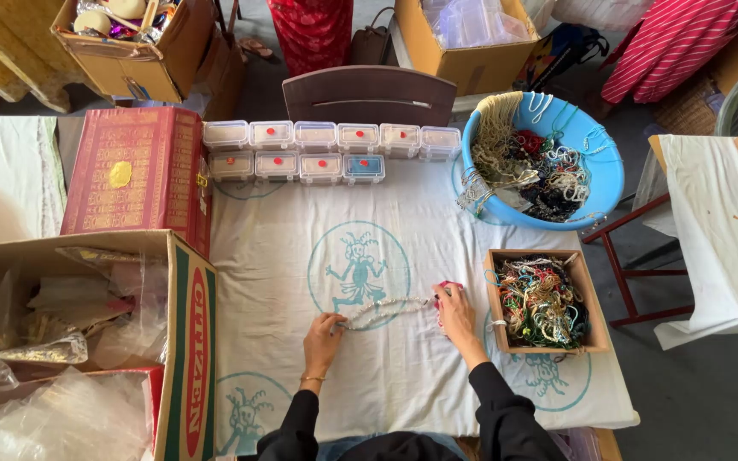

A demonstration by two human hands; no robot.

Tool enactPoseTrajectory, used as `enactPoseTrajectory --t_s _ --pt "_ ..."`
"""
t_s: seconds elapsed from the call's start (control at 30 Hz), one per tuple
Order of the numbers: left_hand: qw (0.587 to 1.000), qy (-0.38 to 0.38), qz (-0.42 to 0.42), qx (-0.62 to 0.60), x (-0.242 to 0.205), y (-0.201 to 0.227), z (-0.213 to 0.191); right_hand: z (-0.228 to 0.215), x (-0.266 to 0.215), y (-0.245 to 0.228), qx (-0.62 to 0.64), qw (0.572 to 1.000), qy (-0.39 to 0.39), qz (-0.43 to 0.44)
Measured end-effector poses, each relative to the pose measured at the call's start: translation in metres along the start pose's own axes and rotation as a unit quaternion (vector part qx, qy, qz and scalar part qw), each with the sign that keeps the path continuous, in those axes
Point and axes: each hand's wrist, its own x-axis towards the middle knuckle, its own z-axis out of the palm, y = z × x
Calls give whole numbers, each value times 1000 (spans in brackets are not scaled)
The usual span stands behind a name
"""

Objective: The person is organizing various jewelry items like necklaces and bracelets into different containers and bags.

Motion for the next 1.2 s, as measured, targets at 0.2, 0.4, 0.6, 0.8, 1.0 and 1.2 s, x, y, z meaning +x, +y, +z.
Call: enactPoseTrajectory --t_s 0.2,0.4,0.6,0.8,1.0,1.2 --pt "999 6 -30 10 5 18 3 -1 9 -77 229 970 42 72" --pt "999 22 -36 34 5 -18 31 6 -19 -164 132 973 -4 -189" --pt "998 10 -68 -13 2 4 13 55 -11 -103 92 985 -7 -147" --pt "998 11 -65 -3 3 7 12 30 4 2 52 996 -17 76" --pt "998 26 -65 3 -1 11 10 13 -4 35 131 983 -21 131" --pt "999 21 -34 13 -10 11 8 0 -15 3 -3 997 -73 10"
